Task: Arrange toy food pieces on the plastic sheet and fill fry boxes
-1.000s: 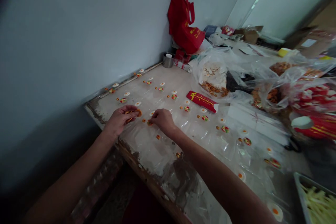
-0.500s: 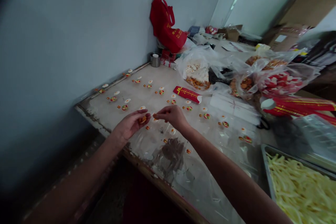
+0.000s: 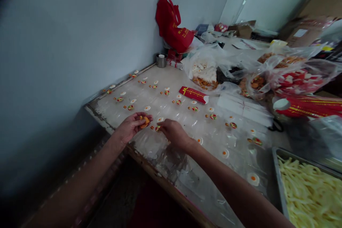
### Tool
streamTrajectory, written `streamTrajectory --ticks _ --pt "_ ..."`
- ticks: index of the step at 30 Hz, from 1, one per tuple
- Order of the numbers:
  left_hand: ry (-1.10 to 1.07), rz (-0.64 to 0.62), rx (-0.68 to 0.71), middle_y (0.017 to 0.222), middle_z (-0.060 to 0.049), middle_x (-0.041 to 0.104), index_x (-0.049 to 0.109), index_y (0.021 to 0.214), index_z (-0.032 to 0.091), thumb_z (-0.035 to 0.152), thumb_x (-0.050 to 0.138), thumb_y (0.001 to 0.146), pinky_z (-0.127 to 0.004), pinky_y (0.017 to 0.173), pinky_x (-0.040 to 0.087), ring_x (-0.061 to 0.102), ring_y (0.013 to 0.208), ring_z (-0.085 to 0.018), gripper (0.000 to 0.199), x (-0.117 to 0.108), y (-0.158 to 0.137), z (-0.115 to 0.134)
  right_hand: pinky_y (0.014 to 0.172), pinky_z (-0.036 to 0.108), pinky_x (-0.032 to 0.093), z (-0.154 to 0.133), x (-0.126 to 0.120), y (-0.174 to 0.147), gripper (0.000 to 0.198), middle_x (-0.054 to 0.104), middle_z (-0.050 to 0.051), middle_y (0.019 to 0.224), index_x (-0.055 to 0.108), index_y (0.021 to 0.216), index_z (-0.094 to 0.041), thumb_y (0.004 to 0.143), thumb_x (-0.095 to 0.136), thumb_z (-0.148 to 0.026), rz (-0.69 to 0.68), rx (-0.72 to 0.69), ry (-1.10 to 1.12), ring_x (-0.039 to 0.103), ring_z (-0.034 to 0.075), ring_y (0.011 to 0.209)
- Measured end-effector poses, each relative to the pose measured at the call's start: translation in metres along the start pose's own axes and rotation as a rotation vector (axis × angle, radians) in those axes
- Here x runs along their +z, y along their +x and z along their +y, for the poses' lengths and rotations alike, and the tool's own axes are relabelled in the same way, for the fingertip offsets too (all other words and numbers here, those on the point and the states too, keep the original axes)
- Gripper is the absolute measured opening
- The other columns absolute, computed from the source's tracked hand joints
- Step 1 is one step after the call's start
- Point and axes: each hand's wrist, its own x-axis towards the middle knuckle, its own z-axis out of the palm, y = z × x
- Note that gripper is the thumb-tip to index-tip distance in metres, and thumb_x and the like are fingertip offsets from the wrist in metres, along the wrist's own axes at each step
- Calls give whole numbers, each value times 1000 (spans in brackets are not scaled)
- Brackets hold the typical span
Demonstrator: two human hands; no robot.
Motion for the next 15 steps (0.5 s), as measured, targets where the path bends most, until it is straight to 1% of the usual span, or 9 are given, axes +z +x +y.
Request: streamTrajectory --ticks 2,3,5,7,10,11,13,15 --pt "-18 9 20 106 -13 73 57 100 13 -4 69 71 -28 85 56 72 96 -20 35 12 1 -7 62 24 45 0 -11 1 17 70 3 77 75 100 -17 93 63 -27 119 187 233 60 14 64" --pt "-26 1 27 107 -13 73 57 100 13 -3 70 70 -29 85 56 72 96 -20 37 19 2 -11 58 23 43 0 -16 0 19 68 1 72 76 96 -17 92 64 -31 159 243 313 57 13 58" --pt "-24 -38 44 109 -12 73 57 103 15 1 73 69 -30 83 56 72 94 -20 40 34 1 -19 54 23 40 -1 -21 -5 21 67 0 68 77 92 -18 90 66 -36 206 258 395 53 12 55" --pt "-4 -95 82 113 -11 72 57 107 16 6 75 69 -29 82 54 71 96 -19 43 49 -2 -28 55 23 39 -2 -21 -13 22 67 0 69 77 91 -19 87 68 -38 251 240 405 53 11 56" --pt "19 -184 186 121 -11 70 58 108 18 9 74 71 -30 87 52 67 105 -19 41 68 -9 -42 54 24 37 -1 -17 -28 29 65 0 66 76 92 -17 81 73 -44 299 323 472 52 12 55" --pt "21 -205 215 123 -11 69 58 106 18 9 73 70 -30 89 51 66 107 -19 39 74 -12 -47 53 24 37 0 -16 -33 33 64 0 64 75 93 -16 77 76 -45 313 364 543 51 12 53" --pt "18 -224 243 123 -10 69 60 100 17 7 71 69 -31 92 50 66 108 -19 35 84 -16 -56 50 23 35 4 -18 -41 41 62 -1 63 72 92 -15 67 83 -45 316 427 751 48 10 50" --pt "12 -216 238 120 -10 70 61 98 17 6 70 66 -31 93 50 66 106 -18 34 93 -19 -63 48 22 31 8 -24 -48 43 61 -2 62 70 84 -14 58 88 -43 267 451 947 43 8 49"
